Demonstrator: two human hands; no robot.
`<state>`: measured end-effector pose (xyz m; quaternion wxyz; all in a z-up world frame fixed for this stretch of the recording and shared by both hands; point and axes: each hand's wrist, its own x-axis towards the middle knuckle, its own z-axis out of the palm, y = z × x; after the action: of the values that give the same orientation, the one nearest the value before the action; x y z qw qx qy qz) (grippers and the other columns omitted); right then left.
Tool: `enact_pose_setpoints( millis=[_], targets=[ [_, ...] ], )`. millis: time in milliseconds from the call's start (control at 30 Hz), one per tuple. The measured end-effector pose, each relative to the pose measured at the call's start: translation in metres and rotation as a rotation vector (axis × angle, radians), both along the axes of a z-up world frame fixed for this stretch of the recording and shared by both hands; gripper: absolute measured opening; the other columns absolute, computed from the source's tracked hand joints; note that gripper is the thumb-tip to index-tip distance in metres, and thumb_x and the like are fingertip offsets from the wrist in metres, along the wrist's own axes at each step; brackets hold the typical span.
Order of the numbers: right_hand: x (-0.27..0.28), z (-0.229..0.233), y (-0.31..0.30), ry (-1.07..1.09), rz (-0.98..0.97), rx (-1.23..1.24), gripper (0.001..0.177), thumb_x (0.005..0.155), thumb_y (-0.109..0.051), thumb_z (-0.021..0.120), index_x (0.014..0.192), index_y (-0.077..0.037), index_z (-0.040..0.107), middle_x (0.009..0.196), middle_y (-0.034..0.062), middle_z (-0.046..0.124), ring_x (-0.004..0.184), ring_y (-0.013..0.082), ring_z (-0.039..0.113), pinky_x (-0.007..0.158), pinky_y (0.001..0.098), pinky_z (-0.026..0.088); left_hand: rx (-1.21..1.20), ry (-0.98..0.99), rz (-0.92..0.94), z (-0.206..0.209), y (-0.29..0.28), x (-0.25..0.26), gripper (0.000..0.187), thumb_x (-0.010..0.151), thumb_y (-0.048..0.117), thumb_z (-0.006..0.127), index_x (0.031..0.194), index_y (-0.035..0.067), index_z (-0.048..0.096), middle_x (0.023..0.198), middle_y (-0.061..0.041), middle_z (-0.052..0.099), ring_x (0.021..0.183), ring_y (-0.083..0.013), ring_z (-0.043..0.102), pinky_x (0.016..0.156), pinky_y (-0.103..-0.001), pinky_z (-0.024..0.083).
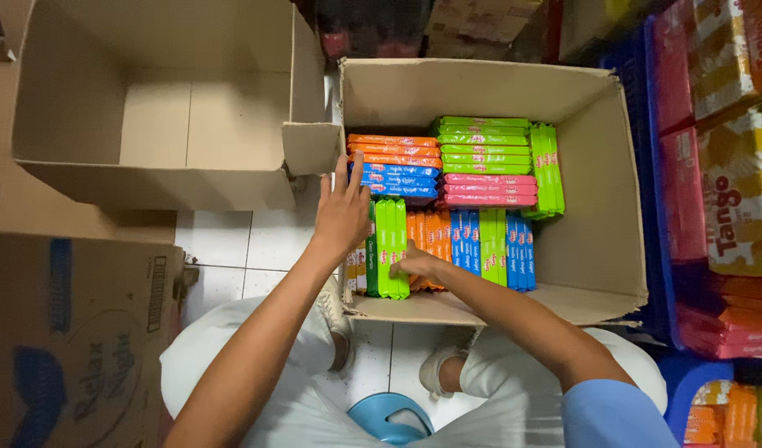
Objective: The person transfers stacks of colorful snack packets from a blue plastic basket into a large cardboard box. They arrange the packets in neat rows inside the box, organizing them by color and type.
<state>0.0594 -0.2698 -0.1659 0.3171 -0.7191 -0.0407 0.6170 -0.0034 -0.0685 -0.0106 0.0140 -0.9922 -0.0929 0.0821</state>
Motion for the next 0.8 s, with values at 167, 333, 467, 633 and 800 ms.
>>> enact_pose_setpoints(
  millis=[167, 333, 467, 633, 800],
  targets=[
    [0.008, -0.017, -0.006, 0.004, 0.126, -0.029, 0.109, 0.079, -0.023, 0.081, 0.157, -0.003, 0.008, 0.153, 0.0362, 0.032, 0.133, 0.0569, 0.047, 0.090, 0.0666, 0.056, -0.014, 0.016, -0.012, -0.008, 0.004, 0.001, 0.034, 0.093, 0.025, 0.065, 0.125, 0.013, 0.067, 0.170, -0.017, 0.018, 0.154, -0.0417, 0.011, 0.109, -0.053, 0.030],
    [0.025, -0.007, -0.010, -0.088, 0.369, -0.123, 0.104, 0.094, -0.048, 0.067, 0.158, 0.010, 0.009, 0.152, 0.0431, 0.034, 0.131, 0.0603, 0.048, 0.095, 0.0751, 0.046, -0.016, 0.020, -0.013, -0.004, 0.002, -0.001, 0.040, 0.093, 0.026, 0.063, 0.130, 0.011, 0.068, 0.169, -0.017, 0.024, 0.155, -0.0409, 0.011, 0.111, -0.054, 0.032],
    [0.027, 0.071, -0.044, -0.686, 0.887, -0.112, 0.057, 0.097, -0.042, 0.055, 0.138, -0.003, 0.055, 0.124, 0.0267, 0.066, 0.119, 0.0471, 0.063, 0.094, 0.0640, 0.052, 0.181, 0.097, -0.032, 0.003, -0.018, -0.004, 0.037, 0.097, 0.029, 0.057, 0.128, 0.016, 0.072, 0.155, -0.013, 0.049, 0.157, -0.0407, 0.011, 0.113, -0.050, 0.031],
    [0.013, 0.193, -0.133, -0.999, 0.746, -0.038, 0.036, 0.093, -0.033, 0.051, 0.087, -0.005, 0.072, 0.089, 0.0213, 0.074, 0.089, 0.0442, 0.072, 0.073, 0.0592, 0.057, 0.099, 0.010, -0.069, -0.062, -0.046, -0.014, 0.026, 0.085, 0.037, 0.066, 0.095, 0.016, 0.077, 0.093, -0.010, 0.073, 0.094, -0.0344, 0.071, 0.075, -0.048, 0.050],
    [-0.020, 0.307, -0.243, -1.382, 0.045, 0.540, 0.032, 0.098, -0.010, 0.060, 0.069, 0.002, 0.058, 0.101, 0.0264, 0.071, 0.097, 0.0493, 0.067, 0.080, 0.0552, 0.054, -0.224, 0.252, -0.327, -0.006, -0.114, 0.003, 0.044, 0.093, 0.062, 0.053, 0.093, 0.023, 0.072, 0.083, -0.007, 0.075, 0.082, -0.0378, 0.077, 0.068, -0.050, 0.057]
  ],
)
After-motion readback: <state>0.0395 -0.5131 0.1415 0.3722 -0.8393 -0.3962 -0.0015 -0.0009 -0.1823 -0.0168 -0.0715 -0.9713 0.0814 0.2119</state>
